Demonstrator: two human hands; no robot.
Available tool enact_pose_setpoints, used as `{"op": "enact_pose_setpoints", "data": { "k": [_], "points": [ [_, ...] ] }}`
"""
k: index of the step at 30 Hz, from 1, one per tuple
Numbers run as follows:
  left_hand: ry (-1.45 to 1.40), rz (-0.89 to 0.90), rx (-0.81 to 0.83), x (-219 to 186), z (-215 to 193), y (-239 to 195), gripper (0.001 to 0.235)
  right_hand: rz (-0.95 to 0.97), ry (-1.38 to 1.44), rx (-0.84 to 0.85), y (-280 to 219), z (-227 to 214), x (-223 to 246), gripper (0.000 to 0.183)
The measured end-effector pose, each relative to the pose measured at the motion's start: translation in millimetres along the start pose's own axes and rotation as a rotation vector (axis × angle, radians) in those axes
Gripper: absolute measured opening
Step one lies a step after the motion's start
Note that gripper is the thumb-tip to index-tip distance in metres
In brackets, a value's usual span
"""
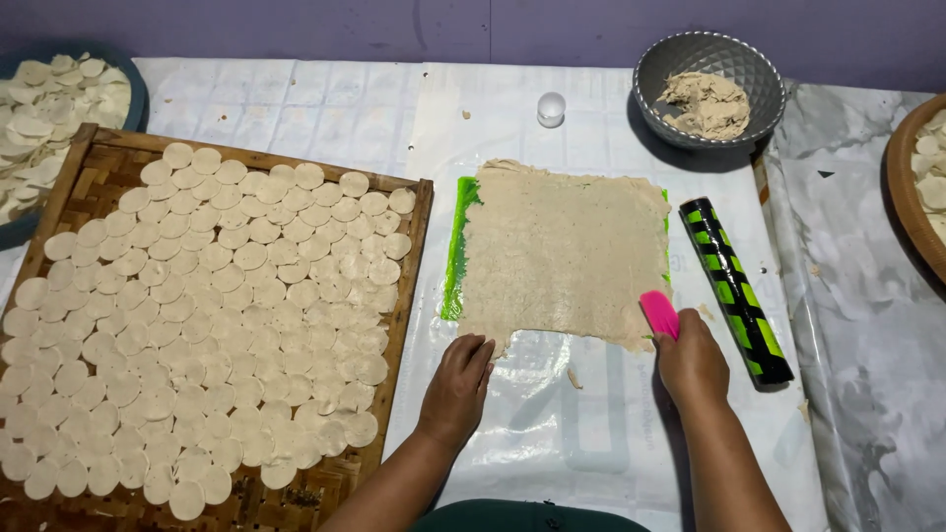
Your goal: The person rolls out a large sheet of dough on a green mat using a rolling pin. They then use a small white circular cutter to cut out many round pieces of dough, arranging them in rows on the mat. The person also uses a pink scraper to remove excess dough from the edges.
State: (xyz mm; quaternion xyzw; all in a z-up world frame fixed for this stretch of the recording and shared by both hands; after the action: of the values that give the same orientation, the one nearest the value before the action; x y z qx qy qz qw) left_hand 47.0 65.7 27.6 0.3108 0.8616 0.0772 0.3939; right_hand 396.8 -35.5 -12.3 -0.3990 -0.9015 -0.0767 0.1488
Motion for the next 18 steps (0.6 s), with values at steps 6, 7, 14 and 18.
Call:
{"op": "enact_pose_setpoints", "data": {
  "k": [6,7,14,18],
  "points": [
    [0.045,0.000,0.011,1,1,-1,0.035,-0.549,0.144,0.076,-47,-32,169,0.017],
    [0.045,-0.003,0.011,1,1,-1,0.035,-0.551,0.143,0.078,-48,-27,182,0.017],
    [0.019,-0.033,0.025,4,-1,0,0.033,-0.948,0.111,0.118,-85,31,273,0.011],
    [0.028,-0.022,0.010,8,2,-3,0.032,-1.006,0.142,0.061,-92,49,285,0.011]
  ]
}}
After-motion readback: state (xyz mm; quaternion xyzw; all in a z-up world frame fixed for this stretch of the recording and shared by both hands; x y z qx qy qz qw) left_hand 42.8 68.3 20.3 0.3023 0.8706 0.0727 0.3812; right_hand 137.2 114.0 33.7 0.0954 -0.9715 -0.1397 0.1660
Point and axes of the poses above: each hand's wrist, its own y-axis towards the middle knuckle, its own z-axis out of the palm, x = y × z, the point moved 10 cm from there along y, towards the middle knuckle, and after that the axes turned 6 degrees about -x, right-handed, at the moved point
